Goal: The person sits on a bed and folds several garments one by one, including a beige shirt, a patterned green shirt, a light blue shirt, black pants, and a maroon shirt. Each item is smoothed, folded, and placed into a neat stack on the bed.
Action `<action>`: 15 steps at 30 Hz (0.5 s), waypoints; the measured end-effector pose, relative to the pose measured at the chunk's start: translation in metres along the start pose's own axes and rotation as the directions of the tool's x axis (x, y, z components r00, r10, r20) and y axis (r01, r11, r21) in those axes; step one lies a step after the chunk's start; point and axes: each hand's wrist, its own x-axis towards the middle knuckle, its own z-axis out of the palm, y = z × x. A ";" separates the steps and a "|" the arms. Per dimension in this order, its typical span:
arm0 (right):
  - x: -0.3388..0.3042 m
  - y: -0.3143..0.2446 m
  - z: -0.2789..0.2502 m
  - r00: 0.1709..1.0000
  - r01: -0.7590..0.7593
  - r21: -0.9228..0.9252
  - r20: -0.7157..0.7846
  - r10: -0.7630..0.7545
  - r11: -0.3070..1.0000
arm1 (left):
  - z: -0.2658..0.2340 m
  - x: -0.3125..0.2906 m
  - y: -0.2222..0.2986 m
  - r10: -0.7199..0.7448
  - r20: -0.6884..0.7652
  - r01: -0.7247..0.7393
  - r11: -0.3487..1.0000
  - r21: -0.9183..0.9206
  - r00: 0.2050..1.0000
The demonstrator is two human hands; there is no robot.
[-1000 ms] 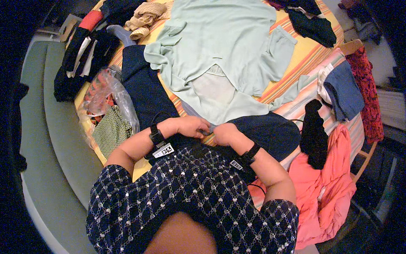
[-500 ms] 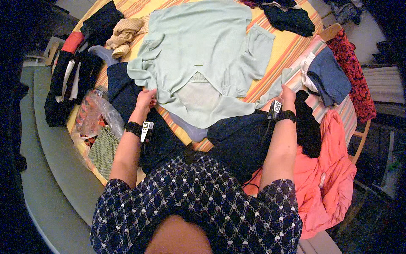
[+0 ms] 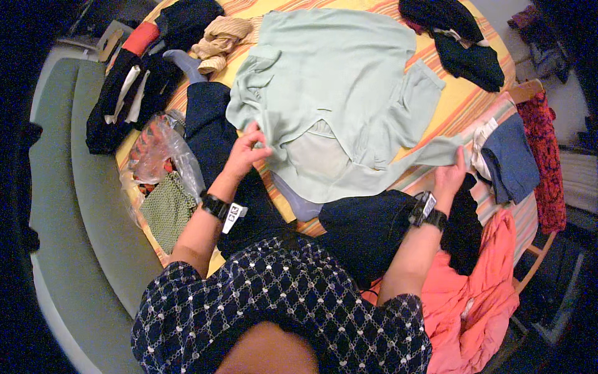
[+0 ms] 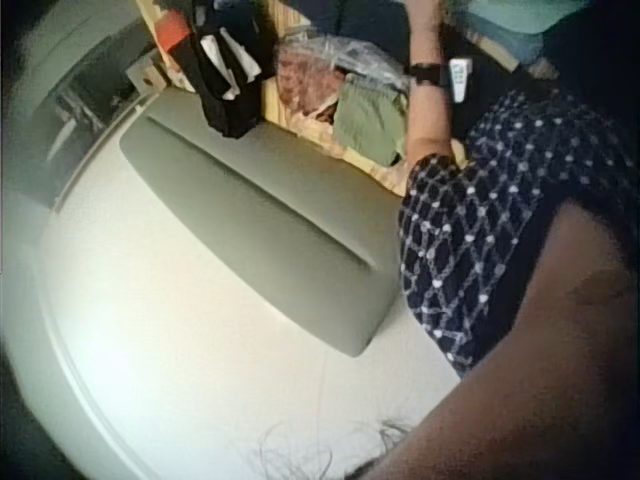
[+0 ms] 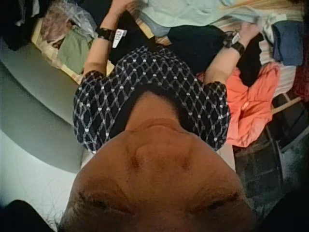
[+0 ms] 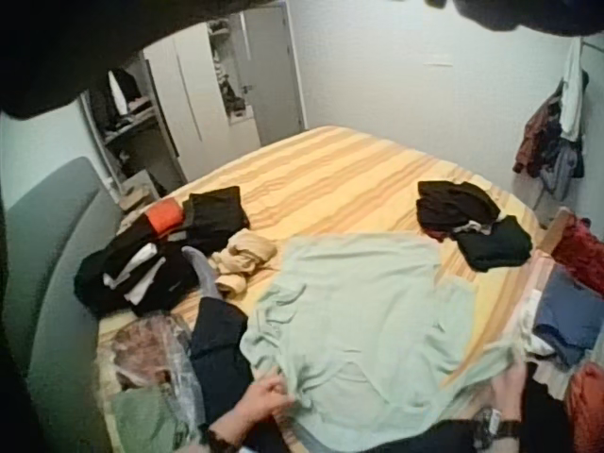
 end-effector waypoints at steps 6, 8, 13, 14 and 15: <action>-0.017 0.012 0.131 0.826 0.563 -0.735 0.479 -0.297 0.378 | 0.046 0.016 -0.003 0.188 0.401 -0.396 0.745 0.537 0.897; 0.007 0.038 0.168 0.786 0.614 -0.721 0.595 -0.168 0.319 | 0.064 0.016 -0.006 0.079 0.494 -0.394 0.717 0.575 0.866; 0.053 0.110 0.212 0.784 0.601 -0.648 0.592 0.186 -0.467 | 0.063 0.002 -0.012 0.134 0.492 -0.356 0.849 0.390 0.860; 0.052 0.122 0.214 0.882 0.469 -0.689 0.403 0.245 -0.553 | 0.055 0.000 -0.013 0.066 0.429 -0.256 0.879 0.403 0.901; 0.046 0.137 0.215 0.863 0.505 -0.742 0.417 0.287 -0.440 | 0.045 -0.003 -0.015 -0.015 0.398 -0.158 0.903 0.398 0.917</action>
